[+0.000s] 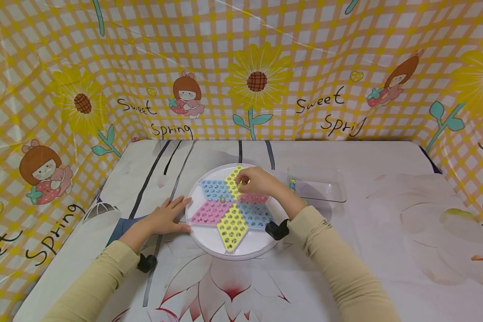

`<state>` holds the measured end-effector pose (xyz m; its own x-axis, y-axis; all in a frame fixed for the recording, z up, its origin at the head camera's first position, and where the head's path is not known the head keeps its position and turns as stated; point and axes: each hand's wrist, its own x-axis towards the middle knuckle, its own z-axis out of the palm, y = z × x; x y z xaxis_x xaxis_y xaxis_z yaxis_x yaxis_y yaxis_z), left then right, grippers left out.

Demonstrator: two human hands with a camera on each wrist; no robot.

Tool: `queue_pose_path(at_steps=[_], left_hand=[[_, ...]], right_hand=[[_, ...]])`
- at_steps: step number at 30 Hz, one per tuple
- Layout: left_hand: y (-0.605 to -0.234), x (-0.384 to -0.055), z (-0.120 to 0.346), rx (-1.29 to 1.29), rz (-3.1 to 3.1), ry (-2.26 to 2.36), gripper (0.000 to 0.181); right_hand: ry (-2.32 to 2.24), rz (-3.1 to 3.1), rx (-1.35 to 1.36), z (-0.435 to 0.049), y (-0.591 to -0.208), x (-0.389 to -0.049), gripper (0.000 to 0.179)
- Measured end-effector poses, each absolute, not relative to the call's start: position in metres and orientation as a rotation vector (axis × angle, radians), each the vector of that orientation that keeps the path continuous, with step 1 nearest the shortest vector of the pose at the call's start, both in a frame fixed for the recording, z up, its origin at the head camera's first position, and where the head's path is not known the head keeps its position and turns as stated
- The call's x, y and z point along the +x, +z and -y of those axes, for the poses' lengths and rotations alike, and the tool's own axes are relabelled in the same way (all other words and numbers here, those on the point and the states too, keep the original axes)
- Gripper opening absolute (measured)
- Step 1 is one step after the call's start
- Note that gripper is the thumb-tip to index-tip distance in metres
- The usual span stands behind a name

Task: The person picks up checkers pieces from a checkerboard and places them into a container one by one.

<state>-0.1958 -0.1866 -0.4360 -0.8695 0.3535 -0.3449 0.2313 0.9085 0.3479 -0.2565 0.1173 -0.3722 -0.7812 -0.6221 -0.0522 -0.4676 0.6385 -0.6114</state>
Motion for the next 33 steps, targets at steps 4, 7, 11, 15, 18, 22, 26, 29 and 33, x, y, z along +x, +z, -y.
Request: queue_pose_path(at_steps=[4, 7, 11, 15, 18, 22, 26, 29, 33], left_hand=[[-0.436, -0.196, 0.186, 0.428, -2.667, 0.422, 0.091], [-0.435, -0.195, 0.186, 0.426, -2.666, 0.424, 0.091], [-0.433, -0.194, 0.186, 0.424, -2.665, 0.420, 0.091], [-0.433, -0.193, 0.186, 0.424, -2.665, 0.420, 0.091], [-0.432, -0.193, 0.185, 0.421, -2.663, 0.424, 0.091], [-0.434, -0.194, 0.185, 0.421, -2.666, 0.424, 0.090], [-0.435, -0.195, 0.185, 0.422, -2.668, 0.421, 0.091], [-0.436, -0.195, 0.185, 0.425, -2.668, 0.419, 0.091], [-0.438, -0.196, 0.186, 0.426, -2.671, 0.419, 0.092]], right_hand=[[-0.881, -2.603, -0.864, -0.125, -0.368, -0.257, 0.018], [-0.887, -2.613, -0.831, -0.132, -0.366, -0.257, 0.017], [-0.909, -2.611, -0.778, -0.141, -0.363, -0.259, 0.016], [-0.905, -2.620, -0.754, -0.150, -0.359, -0.259, 0.015], [-0.892, -2.636, -0.734, -0.157, -0.355, -0.259, 0.016], [-0.870, -2.663, -0.687, -0.168, -0.352, -0.259, 0.016], [-0.847, -2.703, -0.688, -0.180, -0.351, -0.260, 0.018], [-0.841, -2.729, -0.694, -0.188, -0.349, -0.259, 0.019], [-0.840, -2.743, -0.659, -0.199, -0.346, -0.258, 0.018]])
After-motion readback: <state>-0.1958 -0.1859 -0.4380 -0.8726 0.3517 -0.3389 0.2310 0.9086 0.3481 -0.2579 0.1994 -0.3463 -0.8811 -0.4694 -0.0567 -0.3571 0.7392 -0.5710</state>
